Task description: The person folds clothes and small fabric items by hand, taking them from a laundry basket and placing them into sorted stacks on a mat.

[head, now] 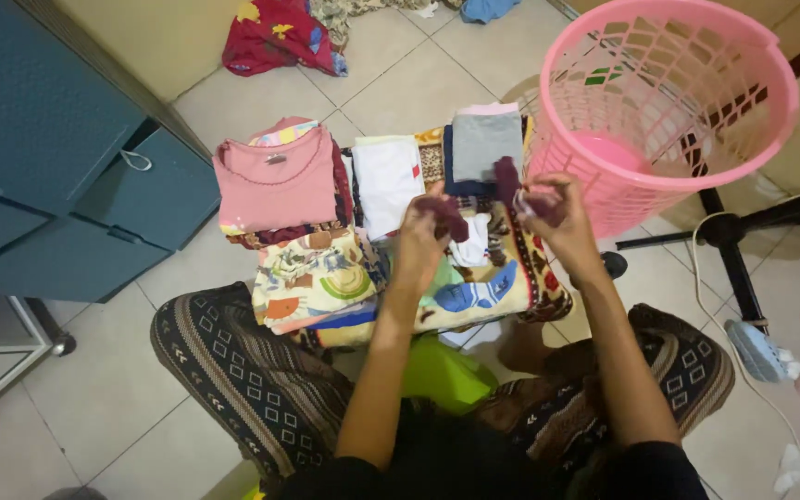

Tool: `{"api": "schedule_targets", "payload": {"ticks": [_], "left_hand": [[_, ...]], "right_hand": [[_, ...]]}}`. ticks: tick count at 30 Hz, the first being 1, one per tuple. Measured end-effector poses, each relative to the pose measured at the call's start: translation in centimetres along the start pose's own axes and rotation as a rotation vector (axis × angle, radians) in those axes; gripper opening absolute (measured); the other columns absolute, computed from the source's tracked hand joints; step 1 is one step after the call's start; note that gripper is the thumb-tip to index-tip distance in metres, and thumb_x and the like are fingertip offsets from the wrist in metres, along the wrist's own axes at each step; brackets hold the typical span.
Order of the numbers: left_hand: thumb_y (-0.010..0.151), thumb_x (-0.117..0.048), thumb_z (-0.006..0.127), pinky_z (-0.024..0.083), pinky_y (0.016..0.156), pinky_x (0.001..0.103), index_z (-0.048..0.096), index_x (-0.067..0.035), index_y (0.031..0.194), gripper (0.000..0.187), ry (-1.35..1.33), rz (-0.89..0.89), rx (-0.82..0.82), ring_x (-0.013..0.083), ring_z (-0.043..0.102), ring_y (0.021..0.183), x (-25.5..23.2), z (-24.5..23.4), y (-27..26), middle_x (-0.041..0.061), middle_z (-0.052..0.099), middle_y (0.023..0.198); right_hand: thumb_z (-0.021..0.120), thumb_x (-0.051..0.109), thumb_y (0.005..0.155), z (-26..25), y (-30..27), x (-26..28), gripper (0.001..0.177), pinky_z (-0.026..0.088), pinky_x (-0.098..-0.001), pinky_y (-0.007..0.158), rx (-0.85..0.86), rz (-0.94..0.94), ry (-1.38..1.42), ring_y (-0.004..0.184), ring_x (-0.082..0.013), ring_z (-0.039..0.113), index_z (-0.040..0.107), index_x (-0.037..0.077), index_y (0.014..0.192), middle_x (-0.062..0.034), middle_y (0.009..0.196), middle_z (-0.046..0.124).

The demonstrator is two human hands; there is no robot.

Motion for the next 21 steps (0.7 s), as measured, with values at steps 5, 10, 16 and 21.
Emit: {"api": "schedule_targets", "payload": {"ticks": [5,10,16,21], "left_hand": [[0.101,-0.031,0.054,0.018,0.129,0.064,0.060,-0.010,0.088,0.025,-0.589,-0.030,0.376,0.0463,0.023,0.156,-3.0,0.2,-2.1,0.017,0.036,0.163],[0.102,-0.041,0.054,0.016,0.131,0.063,0.056,-0.011,0.086,0.034,-0.803,-0.045,0.324,0.0410,0.021,0.160,-2.5,0.1,-3.8,0.013,0.036,0.163],[0.106,-0.047,0.053,0.014,0.129,0.063,0.052,-0.012,0.091,0.039,-1.059,-0.116,0.460,0.0320,0.027,0.159,-1.6,-0.1,-5.1,0.016,0.043,0.162],[0.106,-0.050,0.055,0.016,0.131,0.058,0.049,-0.013,0.088,0.041,-0.980,-0.043,0.485,0.0287,0.031,0.156,-1.8,-0.8,-4.7,0.014,0.049,0.157]], "right_hand": [[0.066,-0.016,0.095,2.0,-1.2,7.5,0.045,0.060,-0.0278,0.092,-0.150,-0.107,0.026,0.113,-0.0167,0.066,0.048,0.007,0.129,-0.0066,0.124,0.057],[0.068,-0.014,0.092,5.5,-2.6,10.9,0.047,0.061,-0.0267,0.090,-0.112,-0.085,0.414,0.113,-0.0144,0.066,0.047,0.007,0.128,-0.0083,0.136,0.055],[0.067,-0.004,0.092,10.1,-1.7,6.7,0.047,0.057,-0.0242,0.069,-0.042,0.101,0.292,0.095,-0.0131,0.067,0.044,0.011,0.130,-0.0087,0.135,0.058],[0.064,-0.004,0.094,9.4,-2.9,5.5,0.043,0.057,-0.0259,0.072,-0.045,0.132,0.139,0.098,-0.0137,0.065,0.050,0.009,0.132,-0.0090,0.129,0.057]]}}
Point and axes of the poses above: each hand's wrist, its own y-axis towards the middle knuckle, its own z-axis out of the palm, x = y × z, the point moved 3 cm from there along y, towards the middle knuckle
